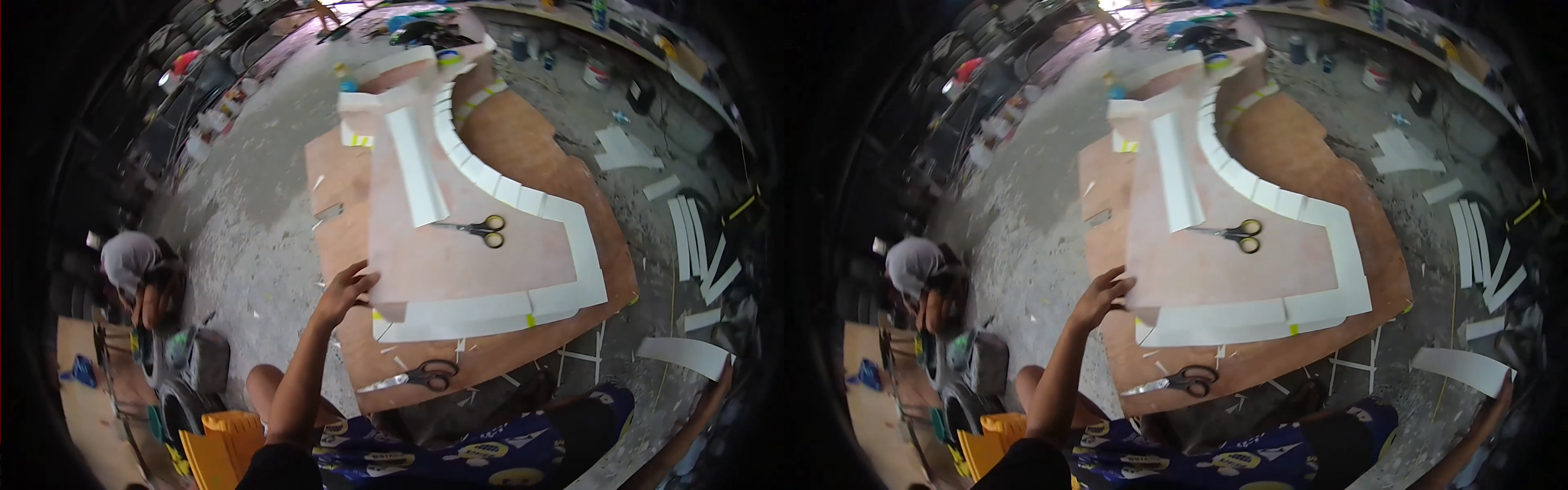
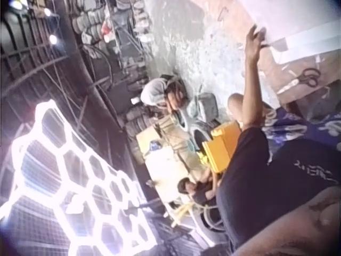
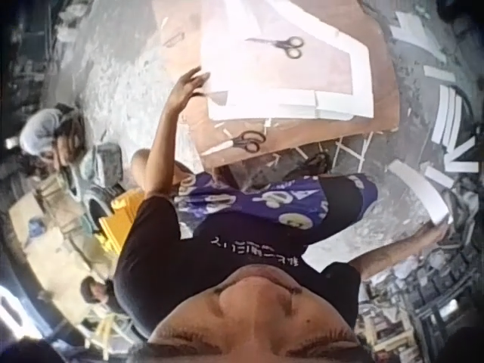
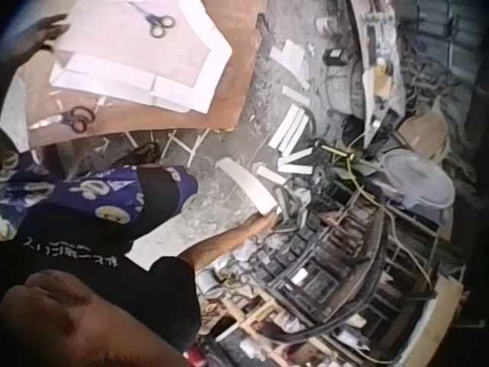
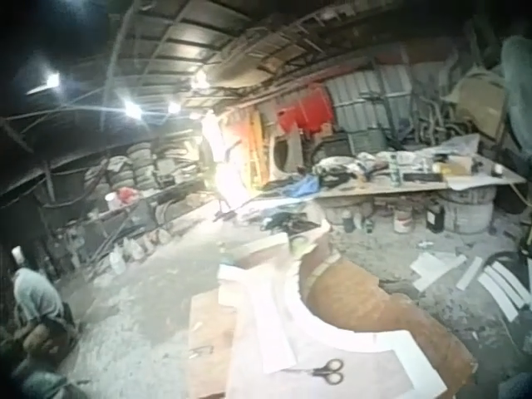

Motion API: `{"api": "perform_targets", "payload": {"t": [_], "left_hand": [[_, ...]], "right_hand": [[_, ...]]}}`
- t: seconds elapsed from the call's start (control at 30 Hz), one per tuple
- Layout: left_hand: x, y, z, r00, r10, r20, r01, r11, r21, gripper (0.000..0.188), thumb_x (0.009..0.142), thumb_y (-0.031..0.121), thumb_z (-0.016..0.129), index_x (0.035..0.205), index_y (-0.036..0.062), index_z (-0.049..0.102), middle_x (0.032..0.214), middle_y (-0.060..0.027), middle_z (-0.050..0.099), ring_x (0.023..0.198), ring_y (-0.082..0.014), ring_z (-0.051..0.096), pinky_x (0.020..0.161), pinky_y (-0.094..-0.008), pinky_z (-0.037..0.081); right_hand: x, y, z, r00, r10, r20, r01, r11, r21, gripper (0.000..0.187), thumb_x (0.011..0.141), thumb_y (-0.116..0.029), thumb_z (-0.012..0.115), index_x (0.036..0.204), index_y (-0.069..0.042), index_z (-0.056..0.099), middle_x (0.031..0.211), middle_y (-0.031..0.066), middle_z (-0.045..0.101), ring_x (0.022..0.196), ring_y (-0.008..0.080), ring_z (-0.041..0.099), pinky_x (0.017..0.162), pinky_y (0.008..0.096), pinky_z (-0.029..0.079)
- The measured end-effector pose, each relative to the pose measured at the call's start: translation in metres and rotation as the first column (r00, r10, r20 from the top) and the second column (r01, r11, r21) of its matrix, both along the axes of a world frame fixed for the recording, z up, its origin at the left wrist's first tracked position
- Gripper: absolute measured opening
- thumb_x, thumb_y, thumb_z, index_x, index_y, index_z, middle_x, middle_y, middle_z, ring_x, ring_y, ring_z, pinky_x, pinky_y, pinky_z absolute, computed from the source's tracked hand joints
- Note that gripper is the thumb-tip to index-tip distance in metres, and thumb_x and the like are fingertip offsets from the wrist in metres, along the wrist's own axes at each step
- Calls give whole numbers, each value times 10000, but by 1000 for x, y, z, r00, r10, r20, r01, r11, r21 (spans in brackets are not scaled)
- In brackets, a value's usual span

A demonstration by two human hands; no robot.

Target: Applying and trimming white foam strips onto a car body panel model.

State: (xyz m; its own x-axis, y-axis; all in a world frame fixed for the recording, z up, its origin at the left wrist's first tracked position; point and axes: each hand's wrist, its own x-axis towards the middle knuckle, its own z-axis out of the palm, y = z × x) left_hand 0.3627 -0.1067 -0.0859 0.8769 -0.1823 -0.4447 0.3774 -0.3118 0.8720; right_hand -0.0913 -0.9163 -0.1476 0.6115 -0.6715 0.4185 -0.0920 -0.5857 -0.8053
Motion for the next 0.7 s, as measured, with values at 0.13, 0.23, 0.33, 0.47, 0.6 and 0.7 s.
{"api": "perform_targets", "payload": {"t": [0.13,0.23,0.33,0.47,0.6,0.7], "left_hand": [[-3,5,-15,997,-28,71,33,997,-71,741,877,337,690,1394,-87,370,1087,-210,641,908,-263,671,684,-351,598],[-4,2,-24,995,11,98,-5,998,-70,745,873,328,702,1374,-113,370,1031,-209,652,833,-264,684,661,-349,604],[-3,-6,-39,995,21,99,-9,992,-126,747,860,314,722,1352,-129,374,1001,-224,648,778,-282,689,627,-357,610],[-9,-46,-51,992,71,108,-53,986,-158,849,835,302,754,1369,-164,287,1014,-272,619,728,-310,686,558,-379,614],[-18,-104,-61,988,114,102,-91,973,-213,892,805,275,784,1331,-227,267,989,-297,612,622,-285,674,500,-353,605],[-18,-135,-82,962,194,192,-187,981,-56,591,806,350,742,1040,-120,470,874,-279,650,694,-349,680,621,-432,580]], "right_hand": [[57,47,105,960,-155,231,43,903,428,440,988,-276,495,1335,-9,542,1341,98,538,1276,203,460,1117,367,270],[89,80,163,925,-40,377,-85,947,308,410,970,-262,533,1289,-9,578,1313,100,549,1253,199,478,1115,377,282],[121,136,206,883,43,468,-222,916,334,419,963,-256,561,1289,7,567,1289,113,567,1211,189,514,1067,359,343],[149,208,233,816,158,556,-335,913,232,392,968,-248,576,1248,27,566,1192,102,612,1125,157,559,989,322,413],[153,271,251,796,205,569,-376,904,201,443,977,-267,557,1286,50,537,1255,125,577,1168,184,535,1021,346,388],[151,326,263,771,186,608,-402,884,239,406,960,-262,587,1230,39,552,1105,79,604,1021,137,573,931,310,442]]}}
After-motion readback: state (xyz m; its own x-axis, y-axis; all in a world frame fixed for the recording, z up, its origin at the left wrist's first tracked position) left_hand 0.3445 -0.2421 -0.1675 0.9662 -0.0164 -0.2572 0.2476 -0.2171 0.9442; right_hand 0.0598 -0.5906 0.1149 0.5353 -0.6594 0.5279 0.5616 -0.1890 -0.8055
